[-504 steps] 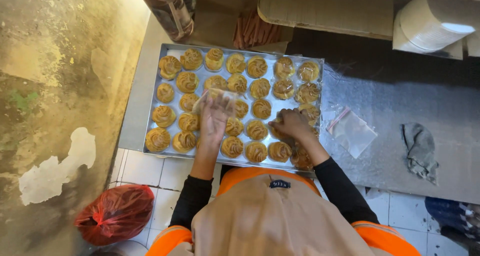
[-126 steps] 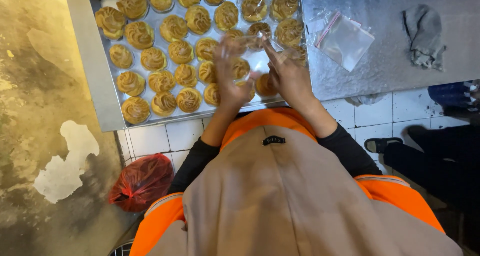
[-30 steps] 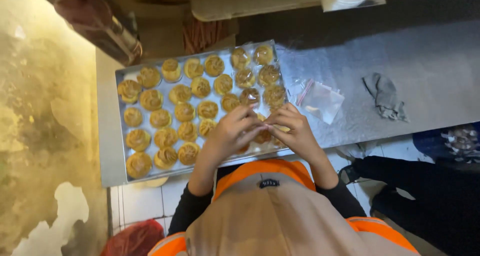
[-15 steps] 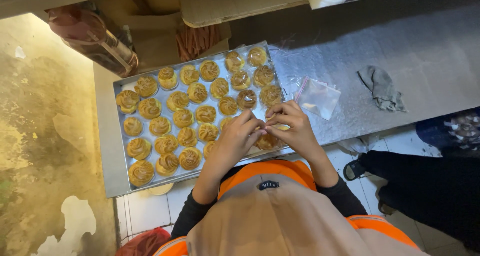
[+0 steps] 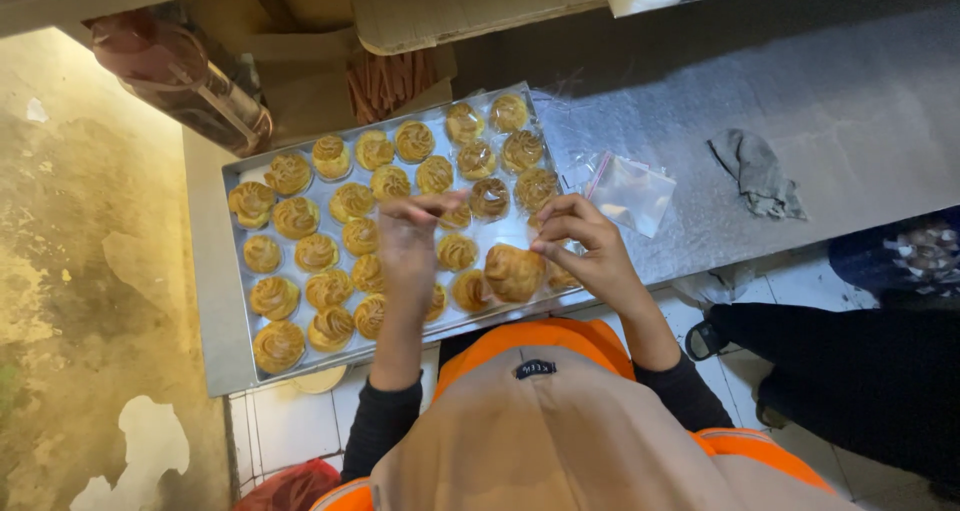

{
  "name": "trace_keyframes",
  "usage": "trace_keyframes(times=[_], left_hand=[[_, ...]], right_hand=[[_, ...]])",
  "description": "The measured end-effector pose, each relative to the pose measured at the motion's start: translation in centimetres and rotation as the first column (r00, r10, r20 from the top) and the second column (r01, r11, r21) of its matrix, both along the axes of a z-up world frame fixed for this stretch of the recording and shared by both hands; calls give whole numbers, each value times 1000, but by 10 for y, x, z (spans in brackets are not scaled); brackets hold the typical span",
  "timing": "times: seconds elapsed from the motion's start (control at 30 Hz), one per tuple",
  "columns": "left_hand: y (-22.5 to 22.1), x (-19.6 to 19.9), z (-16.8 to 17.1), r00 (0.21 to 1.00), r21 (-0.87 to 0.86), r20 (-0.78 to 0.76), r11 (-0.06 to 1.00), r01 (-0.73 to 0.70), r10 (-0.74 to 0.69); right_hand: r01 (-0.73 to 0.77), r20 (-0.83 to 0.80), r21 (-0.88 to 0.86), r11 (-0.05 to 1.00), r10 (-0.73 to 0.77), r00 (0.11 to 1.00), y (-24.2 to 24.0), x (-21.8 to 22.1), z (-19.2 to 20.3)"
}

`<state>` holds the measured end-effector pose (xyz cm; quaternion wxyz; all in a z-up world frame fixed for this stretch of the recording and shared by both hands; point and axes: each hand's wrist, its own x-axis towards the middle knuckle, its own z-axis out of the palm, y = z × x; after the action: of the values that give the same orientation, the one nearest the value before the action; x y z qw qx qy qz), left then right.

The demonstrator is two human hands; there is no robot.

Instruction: Packaging individual cream puffs or pastries into small plastic bags at a bakery.

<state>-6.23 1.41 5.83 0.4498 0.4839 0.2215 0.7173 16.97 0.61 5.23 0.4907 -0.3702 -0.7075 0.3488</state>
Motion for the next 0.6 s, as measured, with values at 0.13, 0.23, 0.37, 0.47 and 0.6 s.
trace_keyframes(times=[0.13,0.23,0.37,0.47,0.6], left_hand=[[24,-41,-52,955,-331,275,943,-16,112],[26,-34,-68,966,-412,182,906,-96,185],[12,3,-108,990,-448,-77,891,75,-122],[2,25,-123,958,-448,22,854,265,-285],[2,36,-128,959,-563,174,776,284,-224]], right_hand=[[4,-136,-51,999,-11,991,1,0,-8],[73,-109,-22,997,-75,991,3,-3,-3],[105,-85,-32,994,-108,991,7,3,-8],[93,-107,-69,993,-100,989,5,4,-13],[103,-125,-123,987,-118,985,2,2,-22]])
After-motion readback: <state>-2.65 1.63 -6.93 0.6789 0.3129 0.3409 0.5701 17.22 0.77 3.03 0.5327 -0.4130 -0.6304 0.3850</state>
